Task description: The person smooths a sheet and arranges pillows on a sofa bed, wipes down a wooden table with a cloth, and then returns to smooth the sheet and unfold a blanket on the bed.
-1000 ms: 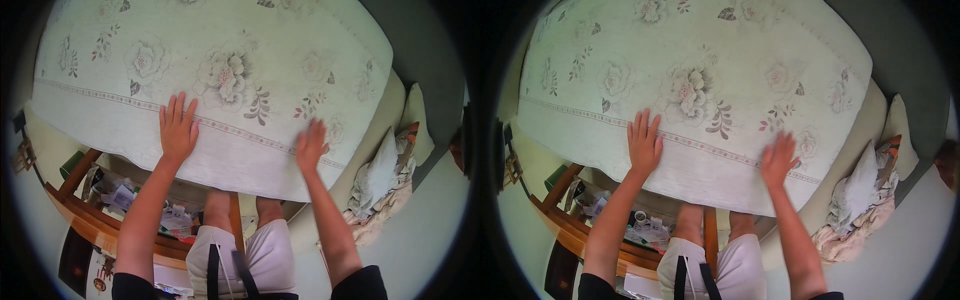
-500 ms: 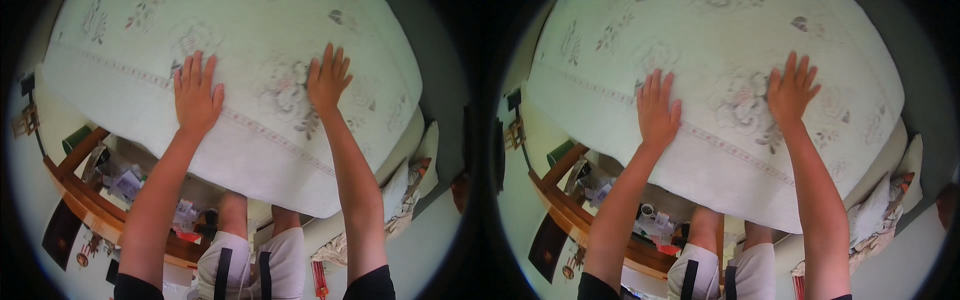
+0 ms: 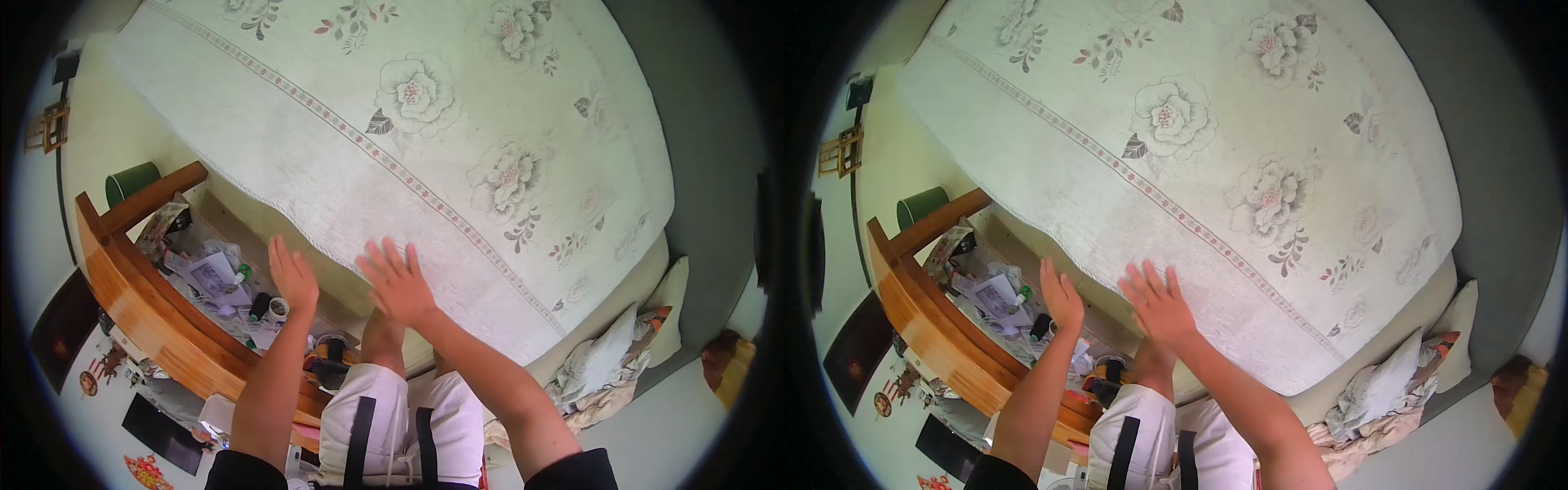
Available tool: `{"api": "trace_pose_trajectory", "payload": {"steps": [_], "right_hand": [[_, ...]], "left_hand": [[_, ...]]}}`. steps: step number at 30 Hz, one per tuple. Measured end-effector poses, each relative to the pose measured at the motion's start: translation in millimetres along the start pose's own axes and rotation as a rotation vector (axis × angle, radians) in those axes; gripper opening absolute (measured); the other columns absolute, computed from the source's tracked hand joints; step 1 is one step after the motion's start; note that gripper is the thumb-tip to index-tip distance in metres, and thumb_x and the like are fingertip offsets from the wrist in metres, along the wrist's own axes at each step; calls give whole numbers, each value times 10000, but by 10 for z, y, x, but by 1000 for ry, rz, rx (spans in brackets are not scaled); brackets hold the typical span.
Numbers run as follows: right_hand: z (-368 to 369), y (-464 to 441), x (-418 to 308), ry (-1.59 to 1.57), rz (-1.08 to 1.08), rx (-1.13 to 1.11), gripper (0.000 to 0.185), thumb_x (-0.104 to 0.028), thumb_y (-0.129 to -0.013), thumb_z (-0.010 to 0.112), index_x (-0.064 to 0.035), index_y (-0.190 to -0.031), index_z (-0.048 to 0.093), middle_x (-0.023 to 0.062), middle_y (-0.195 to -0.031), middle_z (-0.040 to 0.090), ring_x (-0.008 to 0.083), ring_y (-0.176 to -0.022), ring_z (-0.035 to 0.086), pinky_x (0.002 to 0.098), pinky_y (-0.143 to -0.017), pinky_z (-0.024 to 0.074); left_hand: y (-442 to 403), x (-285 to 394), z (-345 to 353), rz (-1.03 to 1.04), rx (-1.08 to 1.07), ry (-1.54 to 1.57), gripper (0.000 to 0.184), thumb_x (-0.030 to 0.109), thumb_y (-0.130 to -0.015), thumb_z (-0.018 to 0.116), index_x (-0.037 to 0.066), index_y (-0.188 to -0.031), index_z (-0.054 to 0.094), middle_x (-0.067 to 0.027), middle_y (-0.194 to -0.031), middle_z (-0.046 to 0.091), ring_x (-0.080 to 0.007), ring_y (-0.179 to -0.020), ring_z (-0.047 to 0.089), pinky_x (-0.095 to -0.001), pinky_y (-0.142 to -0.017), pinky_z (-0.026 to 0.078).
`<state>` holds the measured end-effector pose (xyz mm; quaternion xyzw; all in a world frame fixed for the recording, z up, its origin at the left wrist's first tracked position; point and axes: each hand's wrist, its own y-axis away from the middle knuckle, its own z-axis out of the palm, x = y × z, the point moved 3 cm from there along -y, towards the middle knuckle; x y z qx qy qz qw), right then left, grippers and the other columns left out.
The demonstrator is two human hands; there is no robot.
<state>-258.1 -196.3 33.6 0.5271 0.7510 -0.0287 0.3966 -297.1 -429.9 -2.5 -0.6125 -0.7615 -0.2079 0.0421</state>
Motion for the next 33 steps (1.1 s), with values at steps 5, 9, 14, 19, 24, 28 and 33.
{"api": "trace_pose_trajectory", "payload": {"steps": [5, 9, 14, 19, 24, 28, 33], "right_hand": [[-245, 351, 478, -40, 70, 113, 720, -261, -884, 628, -143, -1531, 335, 169, -1599, 263, 347, -1488, 236, 630, -1173, 163], [-669, 459, 1488, 159, 413, 407, 720, -287, -916, 615, -125, -1546, 304, 173, -1619, 217, 372, -1490, 212, 658, -1156, 121], [-583, 656, 1992, 210, 511, 534, 685, -355, -953, 568, -157, -1551, 300, 168, -1619, 223, 393, -1492, 189, 680, -1151, 98], [194, 1176, 1330, 146, 388, 468, 717, -425, -900, 618, -183, -1527, 365, 132, -1618, 253, 370, -1491, 206, 675, -1136, 177], [637, 1756, 661, -41, 319, 242, 667, -385, -920, 597, -126, -1502, 399, 107, -1625, 247, 337, -1512, 173, 629, -1164, 171], [583, 2042, 642, -150, 186, 154, 601, -279, -897, 618, -85, -1440, 451, 133, -1592, 293, 335, -1488, 231, 581, -1176, 195], [209, 2034, 1118, -348, 224, 124, 550, -166, -885, 618, -70, -1407, 475, 172, -1553, 324, 347, -1454, 287, 538, -1176, 230]], "left_hand": [[-92, 720, -265, 267, 27, 104, 540, 120, -935, 508, -14, -1449, 410, -243, -1530, 356, -427, -1400, 350, -526, -1148, 267], [-209, 1602, 29, 542, -70, 105, 570, 92, -906, 529, 41, -1462, 414, -222, -1536, 357, -407, -1433, 311, -541, -1174, 204], [-158, 2243, 693, 645, -33, -127, 597, 155, -918, 544, 79, -1492, 396, -193, -1576, 302, -387, -1466, 254, -586, -1171, 178], [564, 2134, 925, 735, -163, -273, 636, 250, -919, 566, 145, -1519, 385, -191, -1600, 260, -414, -1472, 229, -636, -1159, 152], [1615, 1645, 858, 818, -437, -223, 614, 238, -888, 594, 181, -1481, 443, -174, -1602, 273, -406, -1474, 237, -637, -1160, 165], [1923, 1686, 691, 793, -569, -43, 544, 158, -838, 615, 112, -1375, 541, -142, -1547, 381, -357, -1422, 358, -561, -1150, 285], [1676, 1943, 503, 588, -679, 243, 502, 35, -792, 609, 77, -1292, 590, -155, -1473, 466, -364, -1350, 445, -509, -1111, 370]]}}
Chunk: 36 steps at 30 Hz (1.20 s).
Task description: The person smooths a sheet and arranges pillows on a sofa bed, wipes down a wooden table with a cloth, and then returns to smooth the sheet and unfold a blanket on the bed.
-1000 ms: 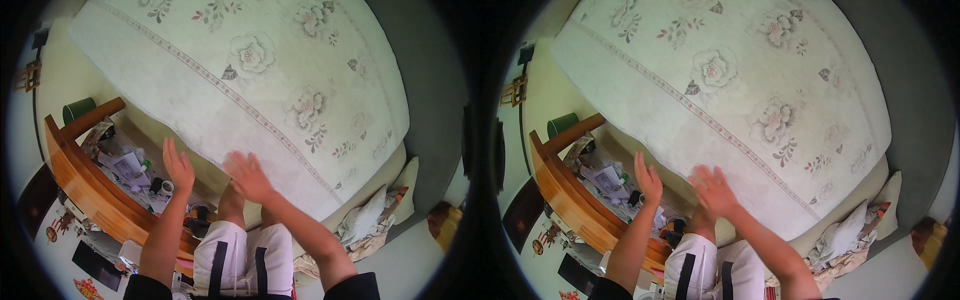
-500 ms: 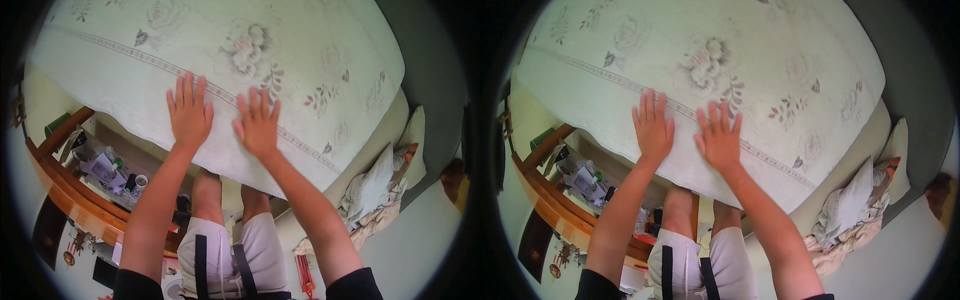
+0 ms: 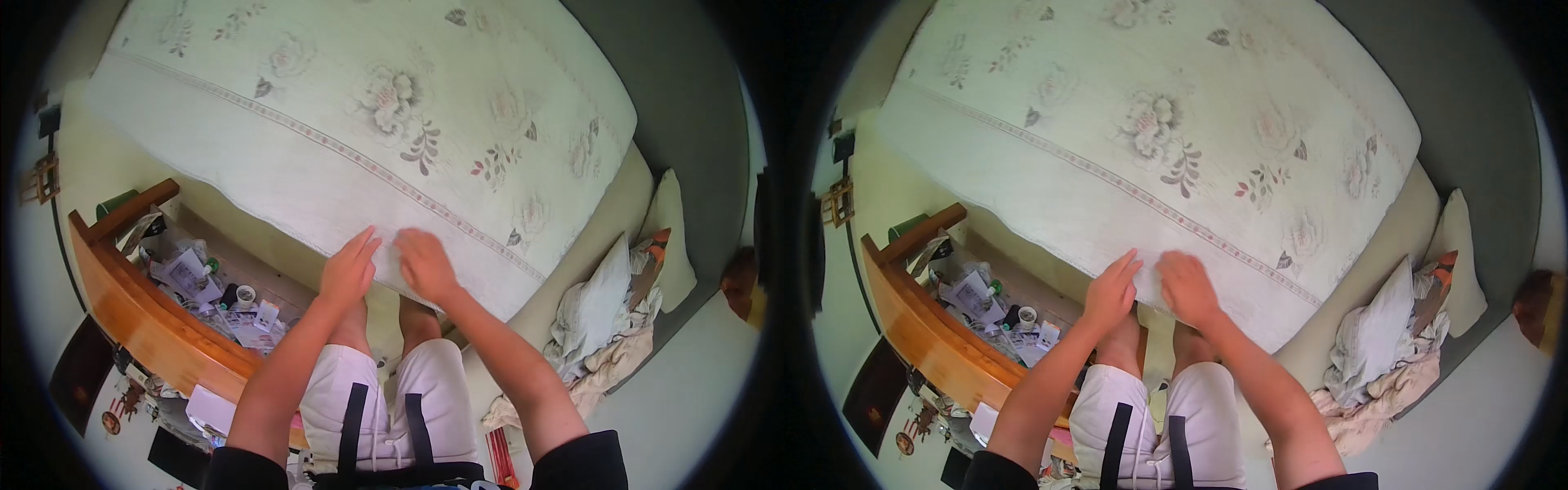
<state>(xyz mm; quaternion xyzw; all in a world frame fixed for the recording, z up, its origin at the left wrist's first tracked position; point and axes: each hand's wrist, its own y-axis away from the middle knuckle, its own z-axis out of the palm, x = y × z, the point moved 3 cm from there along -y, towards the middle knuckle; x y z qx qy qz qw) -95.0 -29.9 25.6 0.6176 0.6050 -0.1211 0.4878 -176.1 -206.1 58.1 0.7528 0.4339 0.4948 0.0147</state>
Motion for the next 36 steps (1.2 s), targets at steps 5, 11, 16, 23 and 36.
{"api": "trace_pose_trajectory", "payload": {"steps": [5, 11, 16, 23, 36], "right_hand": [[-602, -348, -83, 280, 215, 184, 660, -219, -901, 619, -96, -1494, 358, 194, -1592, 235, 370, -1484, 213, 573, -1186, 173], [-649, -846, -237, 283, 328, 196, 772, -250, -914, 613, -129, -1569, 224, 183, -1632, 138, 396, -1504, 134, 599, -1192, 102], [-530, -1507, -578, 285, 344, 300, 735, -264, -941, 585, -127, -1571, 231, 180, -1638, 128, 411, -1505, 117, 611, -1185, 82], [-392, -3238, -1344, 419, 226, 472, 666, -302, -978, 540, -119, -1559, 270, 176, -1632, 164, 446, -1493, 128, 673, -1149, 89], [-431, -5956, -2638, 636, 1, 556, 659, -402, -997, 494, -122, -1557, 289, 171, -1630, 199, 434, -1496, 132, 678, -1154, 107]], "left_hand": [[-508, 147, -493, 137, 212, -258, 511, 49, -833, 588, 76, -1342, 560, -186, -1483, 440, -396, -1364, 423, -530, -1119, 351], [-861, -165, -936, 111, 168, -415, 604, 98, -846, 609, 98, -1436, 478, -168, -1557, 341, -361, -1440, 315, -532, -1158, 289], [-1144, -666, -1549, 253, 63, -469, 612, 114, -844, 624, 109, -1438, 481, -150, -1568, 333, -352, -1442, 318, -521, -1167, 279], [-1510, -1878, -3000, 208, 193, -588, 568, 132, -852, 626, 149, -1411, 524, -113, -1570, 345, -307, -1454, 314, -506, -1180, 267], [-1276, -3488, -4790, -280, 715, -533, 550, 286, -997, 402, 149, -1529, 366, -159, -1616, 249, -369, -1490, 209, -520, -1207, 110]]}}
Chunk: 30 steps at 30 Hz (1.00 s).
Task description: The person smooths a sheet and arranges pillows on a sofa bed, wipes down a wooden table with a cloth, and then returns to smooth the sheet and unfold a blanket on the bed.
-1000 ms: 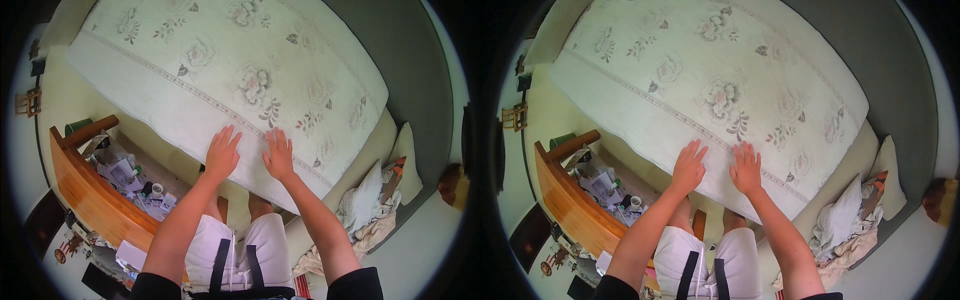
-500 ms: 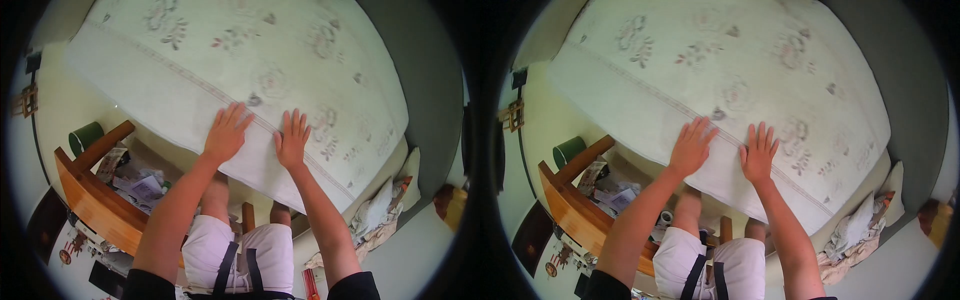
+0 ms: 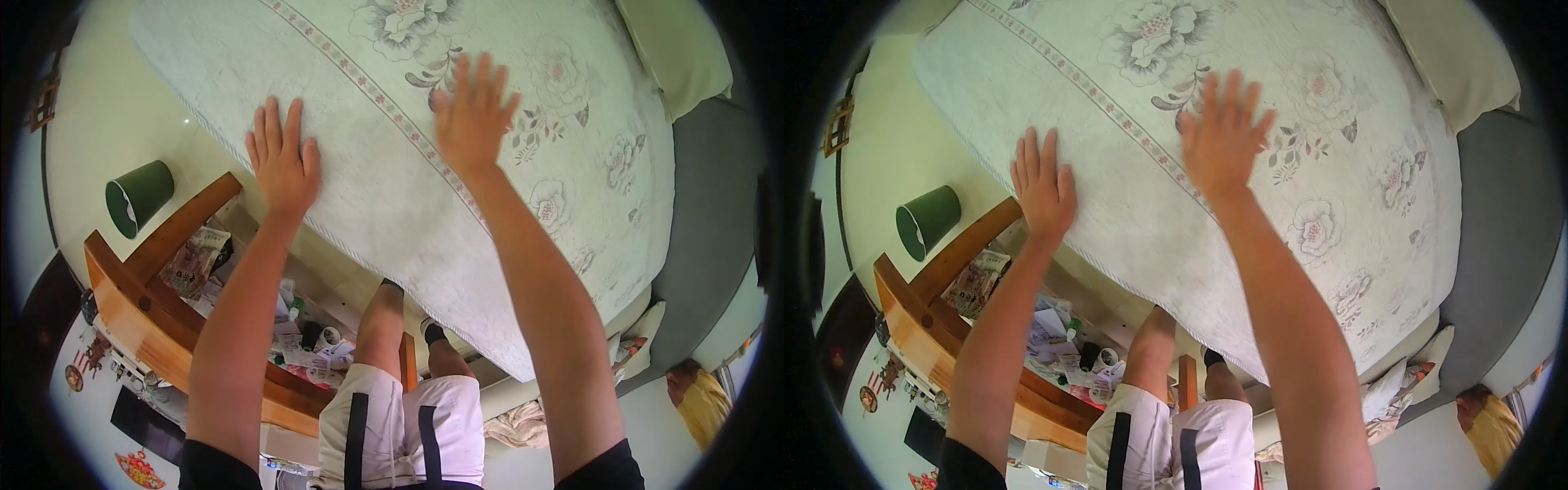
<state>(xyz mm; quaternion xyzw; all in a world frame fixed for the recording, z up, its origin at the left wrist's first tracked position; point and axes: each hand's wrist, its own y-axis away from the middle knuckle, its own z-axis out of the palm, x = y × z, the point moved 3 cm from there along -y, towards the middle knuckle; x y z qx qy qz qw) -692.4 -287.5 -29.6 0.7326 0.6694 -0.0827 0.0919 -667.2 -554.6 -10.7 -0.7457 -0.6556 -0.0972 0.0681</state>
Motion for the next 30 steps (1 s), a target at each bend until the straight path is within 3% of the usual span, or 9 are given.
{"api": "trace_pose_trajectory", "payload": {"steps": [3, 9, 13, 16, 19, 23, 25, 30], "right_hand": [[55, 172, -486, -16, -192, -124, 658, -433, -989, 496, -131, -1546, 319, 135, -1632, 215, 378, -1506, 149, 644, -1174, 126], [9, 1190, -852, -251, -470, -401, 681, -444, -956, 527, -156, -1543, 336, 32, -1636, 244, 243, -1516, 172, 503, -1225, 136], [-122, 1834, -833, -340, -530, -332, 698, -373, -884, 629, -130, -1496, 398, 1, -1601, 307, 209, -1498, 225, 438, -1235, 156], [-210, 2228, -684, -521, -488, -414, 674, -303, -850, 678, -114, -1454, 443, 31, -1581, 341, 217, -1488, 257, 430, -1228, 201], [-272, 2590, -325, -549, -372, -418, 659, -265, -859, 662, -108, -1459, 436, 74, -1584, 334, 258, -1485, 266, 480, -1221, 209], [-532, 2818, 708, -430, -109, -215, 640, -193, -877, 612, -117, -1480, 416, 143, -1585, 314, 350, -1481, 255, 562, -1201, 182], [-655, 2992, 1289, -316, 61, -238, 663, -248, -907, 613, -144, -1514, 366, 135, -1611, 256, 329, -1498, 213, 563, -1202, 156], [-909, 3639, 2450, -217, 232, -170, 592, -297, -975, 559, -214, -1526, 358, 96, -1621, 240, 305, -1502, 205, 568, -1202, 147]], "left_hand": [[186, -67, 34, -73, 30, 32, 563, 291, -999, 398, 129, -1536, 350, -183, -1616, 233, -375, -1492, 201, -524, -1204, 117], [759, -153, -48, 17, -85, -46, 588, 309, -1003, 391, 77, -1539, 328, -226, -1599, 247, -399, -1480, 226, -559, -1188, 162], [916, -6, -175, 50, -144, 11, 568, 241, -985, 429, 60, -1519, 357, -230, -1588, 271, -412, -1465, 256, -561, -1185, 172], [990, 294, -227, 158, -221, 110, 553, 175, -951, 469, 51, -1486, 399, -234, -1573, 298, -418, -1456, 275, -573, -1178, 180], [1097, 909, -145, 273, -283, 205, 550, 130, -917, 498, 52, -1457, 430, -231, -1560, 321, -416, -1450, 289, -582, -1170, 188], [1250, 1846, 142, 369, -337, 268, 582, 114, -892, 533, 84, -1464, 433, -201, -1564, 328, -399, -1455, 284, -581, -1167, 194], [1357, 2288, 333, 427, -348, 222, 598, 129, -887, 553, 90, -1470, 429, -187, -1572, 320, -391, -1463, 271, -579, -1169, 195], [1832, 3439, 543, 703, -542, 203, 649, 207, -877, 601, 129, -1492, 410, -156, -1596, 282, -366, -1485, 229, -575, -1188, 159]]}}
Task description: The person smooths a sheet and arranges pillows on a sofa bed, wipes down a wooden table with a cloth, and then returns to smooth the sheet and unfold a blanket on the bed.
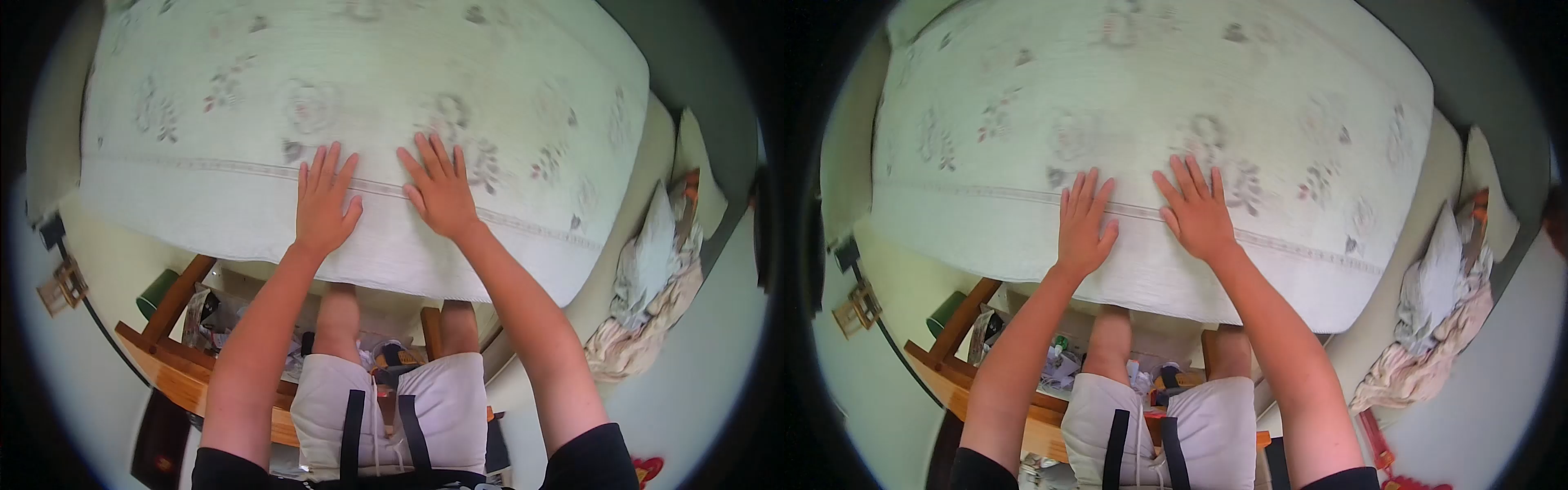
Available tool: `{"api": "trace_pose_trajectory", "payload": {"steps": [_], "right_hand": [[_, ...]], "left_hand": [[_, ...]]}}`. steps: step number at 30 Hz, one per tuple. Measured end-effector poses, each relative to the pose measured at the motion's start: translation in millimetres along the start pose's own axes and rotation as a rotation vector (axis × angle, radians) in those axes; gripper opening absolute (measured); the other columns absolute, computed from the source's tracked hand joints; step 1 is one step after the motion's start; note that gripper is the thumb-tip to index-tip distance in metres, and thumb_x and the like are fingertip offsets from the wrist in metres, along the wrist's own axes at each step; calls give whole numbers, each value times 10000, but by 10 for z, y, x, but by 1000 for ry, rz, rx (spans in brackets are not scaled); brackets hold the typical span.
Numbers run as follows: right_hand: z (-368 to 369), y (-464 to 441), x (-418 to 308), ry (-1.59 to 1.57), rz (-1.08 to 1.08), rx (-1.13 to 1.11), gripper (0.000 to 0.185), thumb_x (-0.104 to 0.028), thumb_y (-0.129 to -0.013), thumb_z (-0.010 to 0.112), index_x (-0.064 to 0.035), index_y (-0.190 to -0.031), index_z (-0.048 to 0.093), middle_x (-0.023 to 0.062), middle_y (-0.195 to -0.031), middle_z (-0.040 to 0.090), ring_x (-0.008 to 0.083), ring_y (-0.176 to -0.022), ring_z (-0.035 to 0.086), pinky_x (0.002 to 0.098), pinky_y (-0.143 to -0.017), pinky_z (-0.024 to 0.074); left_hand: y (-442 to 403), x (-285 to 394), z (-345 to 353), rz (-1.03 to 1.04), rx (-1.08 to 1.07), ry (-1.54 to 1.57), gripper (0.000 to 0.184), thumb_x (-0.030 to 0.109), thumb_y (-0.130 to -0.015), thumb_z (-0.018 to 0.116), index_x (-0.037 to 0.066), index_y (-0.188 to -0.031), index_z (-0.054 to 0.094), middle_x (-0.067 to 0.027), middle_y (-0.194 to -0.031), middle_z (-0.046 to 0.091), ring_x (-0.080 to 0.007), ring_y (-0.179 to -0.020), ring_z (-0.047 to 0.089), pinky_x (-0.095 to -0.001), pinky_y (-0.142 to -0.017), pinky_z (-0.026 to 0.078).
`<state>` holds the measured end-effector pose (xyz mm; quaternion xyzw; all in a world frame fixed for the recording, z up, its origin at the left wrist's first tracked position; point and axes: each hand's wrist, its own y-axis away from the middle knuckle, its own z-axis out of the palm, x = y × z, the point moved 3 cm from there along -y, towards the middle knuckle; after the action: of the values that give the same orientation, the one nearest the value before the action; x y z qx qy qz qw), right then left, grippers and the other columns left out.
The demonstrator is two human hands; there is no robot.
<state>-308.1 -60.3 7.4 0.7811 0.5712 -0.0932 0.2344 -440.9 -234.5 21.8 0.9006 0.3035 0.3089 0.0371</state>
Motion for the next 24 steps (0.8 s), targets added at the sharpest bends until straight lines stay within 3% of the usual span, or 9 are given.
{"api": "trace_pose_trajectory", "payload": {"steps": [9, 16, 19, 22, 24], "right_hand": [[-179, 1688, 1732, -153, 366, 176, 531, -286, -998, 531, -205, -1506, 402, 79, -1609, 283, 263, -1499, 223, 512, -1216, 152], [-244, 3255, 2884, -109, 629, 294, 565, -262, -975, 565, -195, -1510, 395, 74, -1601, 297, 293, -1487, 241, 537, -1197, 171], [-163, 3812, 3084, -76, 818, 398, 585, -264, -965, 575, -151, -1507, 389, 144, -1564, 335, 358, -1433, 315, 533, -1167, 234], [115, 4294, 3076, -387, 975, 638, 613, -260, -957, 578, -70, -1500, 367, 231, -1504, 377, 422, -1348, 390, 527, -1115, 302], [243, 4533, 2923, -394, 1031, 644, 625, -258, -955, 577, -26, -1491, 353, 264, -1466, 397, 442, -1306, 417, 523, -1090, 325]], "left_hand": [[-311, 1720, 1237, 255, -191, -241, 655, 188, -884, 583, 141, -1508, 391, -149, -1612, 252, -363, -1500, 192, -594, -1193, 101], [-458, 3068, 2226, 480, -261, -279, 655, 204, -896, 582, 159, -1517, 380, -143, -1621, 233, -355, -1504, 184, -605, -1192, 93], [-477, 3637, 2596, 561, -339, -287, 663, 223, -899, 585, 172, -1523, 369, -141, -1627, 216, -352, -1507, 174, -608, -1191, 95], [-441, 4120, 2881, 669, -425, -332, 663, 254, -909, 587, 183, -1528, 360, -144, -1631, 202, -350, -1509, 167, -606, -1192, 102], [-396, 4373, 3028, 749, -499, -350, 649, 265, -917, 582, 190, -1524, 365, -144, -1629, 205, -348, -1508, 173, -609, -1191, 111]]}}
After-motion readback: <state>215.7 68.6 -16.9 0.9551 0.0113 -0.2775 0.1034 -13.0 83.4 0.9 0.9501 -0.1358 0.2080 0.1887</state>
